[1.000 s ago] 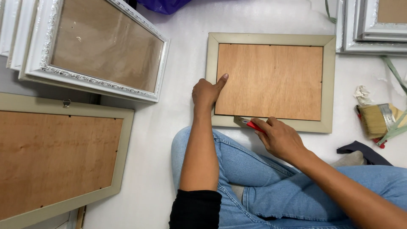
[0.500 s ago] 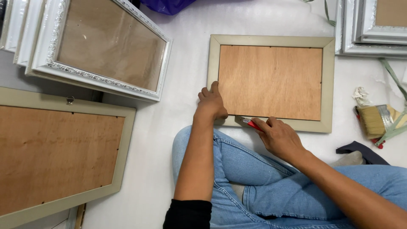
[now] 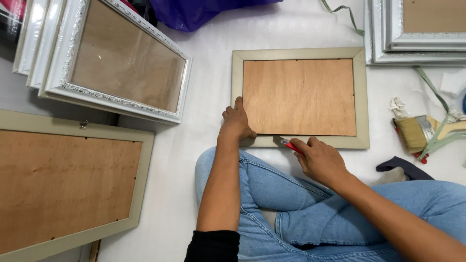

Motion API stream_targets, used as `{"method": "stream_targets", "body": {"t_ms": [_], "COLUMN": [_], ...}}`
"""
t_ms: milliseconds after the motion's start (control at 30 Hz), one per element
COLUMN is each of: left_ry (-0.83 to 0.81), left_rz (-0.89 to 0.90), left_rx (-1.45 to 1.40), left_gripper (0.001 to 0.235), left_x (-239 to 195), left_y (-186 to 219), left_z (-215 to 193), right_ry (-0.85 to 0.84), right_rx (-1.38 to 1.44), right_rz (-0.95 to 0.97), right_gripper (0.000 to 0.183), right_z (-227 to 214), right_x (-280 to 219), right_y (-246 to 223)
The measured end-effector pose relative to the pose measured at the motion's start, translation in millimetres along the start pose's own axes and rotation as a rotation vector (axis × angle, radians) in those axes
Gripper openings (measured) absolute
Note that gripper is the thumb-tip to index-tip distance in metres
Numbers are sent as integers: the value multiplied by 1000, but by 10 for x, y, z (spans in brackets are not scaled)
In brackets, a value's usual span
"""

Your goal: Opening a picture frame, cleaning the glass with spray and a cloth, and then reassembling the frame.

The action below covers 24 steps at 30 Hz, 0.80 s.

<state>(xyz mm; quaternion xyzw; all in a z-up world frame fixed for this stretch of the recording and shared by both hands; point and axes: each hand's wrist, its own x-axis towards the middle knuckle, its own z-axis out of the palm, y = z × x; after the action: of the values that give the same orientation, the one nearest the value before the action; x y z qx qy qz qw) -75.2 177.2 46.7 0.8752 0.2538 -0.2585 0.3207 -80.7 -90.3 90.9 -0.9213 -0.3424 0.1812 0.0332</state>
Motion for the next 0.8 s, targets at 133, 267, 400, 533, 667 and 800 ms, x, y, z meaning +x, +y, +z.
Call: {"method": "stream_targets", "body": {"t_ms": [133,267,400,533,667,800], "left_ry": [-2,18,145,66,84,169], "left_rz": [6,-21,199,448,469,522], "left_rx": [2,137,334,443,529,575], "left_gripper": [129,131,118,107,99,62], "left_x": [-1,-88,-382,8,159,100], "left_y": [-2,100,388,210,198,278], "left_z": [11,58,-68,309,528,715], "right_ry": [0,35,2,-24,-221,15], "right_rx": [-39,-42,7,25,116,453], "right_rz": [82,105,114,125,225,543], "right_gripper": [38,39,39,41,46,39], "right_z": [9,71,-61,-57,-108,-308], "right_x": [-97,-143,-173,-145,-35,-3], "right_y": [45,74,7,94,543,1041]}}
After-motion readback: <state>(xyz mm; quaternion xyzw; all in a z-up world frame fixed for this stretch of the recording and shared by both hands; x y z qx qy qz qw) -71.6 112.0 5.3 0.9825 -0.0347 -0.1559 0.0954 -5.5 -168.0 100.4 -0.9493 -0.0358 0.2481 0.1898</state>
